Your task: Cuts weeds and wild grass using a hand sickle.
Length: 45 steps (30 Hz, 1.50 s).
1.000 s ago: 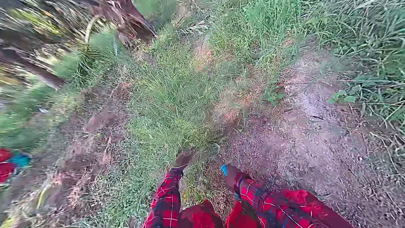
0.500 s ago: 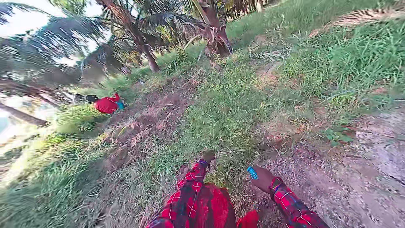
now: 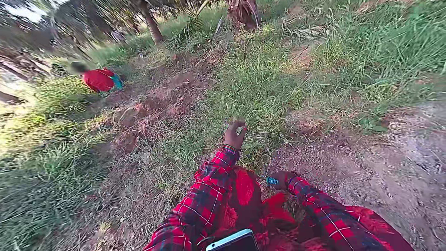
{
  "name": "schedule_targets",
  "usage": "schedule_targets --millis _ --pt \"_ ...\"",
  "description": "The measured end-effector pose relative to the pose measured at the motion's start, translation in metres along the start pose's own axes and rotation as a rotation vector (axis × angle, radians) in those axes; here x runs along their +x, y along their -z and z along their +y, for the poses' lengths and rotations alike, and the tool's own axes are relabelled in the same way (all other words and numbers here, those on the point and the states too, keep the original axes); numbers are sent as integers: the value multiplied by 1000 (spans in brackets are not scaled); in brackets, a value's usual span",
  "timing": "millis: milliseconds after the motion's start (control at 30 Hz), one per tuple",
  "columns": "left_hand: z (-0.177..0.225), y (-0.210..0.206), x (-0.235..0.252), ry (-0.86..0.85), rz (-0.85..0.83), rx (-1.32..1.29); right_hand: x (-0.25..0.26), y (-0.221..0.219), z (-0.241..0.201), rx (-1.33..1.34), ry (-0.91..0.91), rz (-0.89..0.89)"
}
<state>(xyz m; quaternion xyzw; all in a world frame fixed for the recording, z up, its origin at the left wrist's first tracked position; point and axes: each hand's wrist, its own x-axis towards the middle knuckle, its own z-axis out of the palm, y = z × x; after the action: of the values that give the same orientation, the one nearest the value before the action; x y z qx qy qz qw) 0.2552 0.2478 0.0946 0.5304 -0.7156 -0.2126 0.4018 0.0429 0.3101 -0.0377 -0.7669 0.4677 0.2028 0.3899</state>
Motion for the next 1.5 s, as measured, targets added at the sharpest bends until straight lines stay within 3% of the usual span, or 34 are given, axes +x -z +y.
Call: schedule_targets --millis 67,200,267,367,467,600,700,767,900,1033,1133,1233,1367,1500 --pt "-11 4 -2 18 -61 40 -7 16 18 72 -85 94" --pt "-9 9 -5 100 -167 64 -44 44 57 330 -431 486" --pt "-8 7 -6 108 -196 68 -60 49 70 405 -480 601" --pt "-10 -3 -1 134 -228 39 -70 52 59 391 -425 619" --pt "-14 -13 6 147 -216 -1 -68 58 42 431 -227 555" --pt "-24 -15 9 180 -172 22 -62 59 35 356 -3 249" --pt "-23 -15 15 279 -204 59 -48 53 41 161 -2 36" --pt "-24 -13 15 363 -284 57 -41 48 54 153 -71 24" --pt "-27 -17 15 373 -722 192 -54 58 89 314 -257 179" --pt "-41 -28 12 342 -1060 475 -71 61 105 275 -437 483" --pt "-42 -29 14 301 -1051 492 -74 58 114 328 -534 706" --pt "-38 -25 14 285 -1064 529 -75 57 113 405 -547 803" --pt "-40 -18 13 314 -1080 511 -79 52 97 662 -378 956" --pt "-38 -19 11 273 -1080 499 -109 53 32 873 -103 1200"
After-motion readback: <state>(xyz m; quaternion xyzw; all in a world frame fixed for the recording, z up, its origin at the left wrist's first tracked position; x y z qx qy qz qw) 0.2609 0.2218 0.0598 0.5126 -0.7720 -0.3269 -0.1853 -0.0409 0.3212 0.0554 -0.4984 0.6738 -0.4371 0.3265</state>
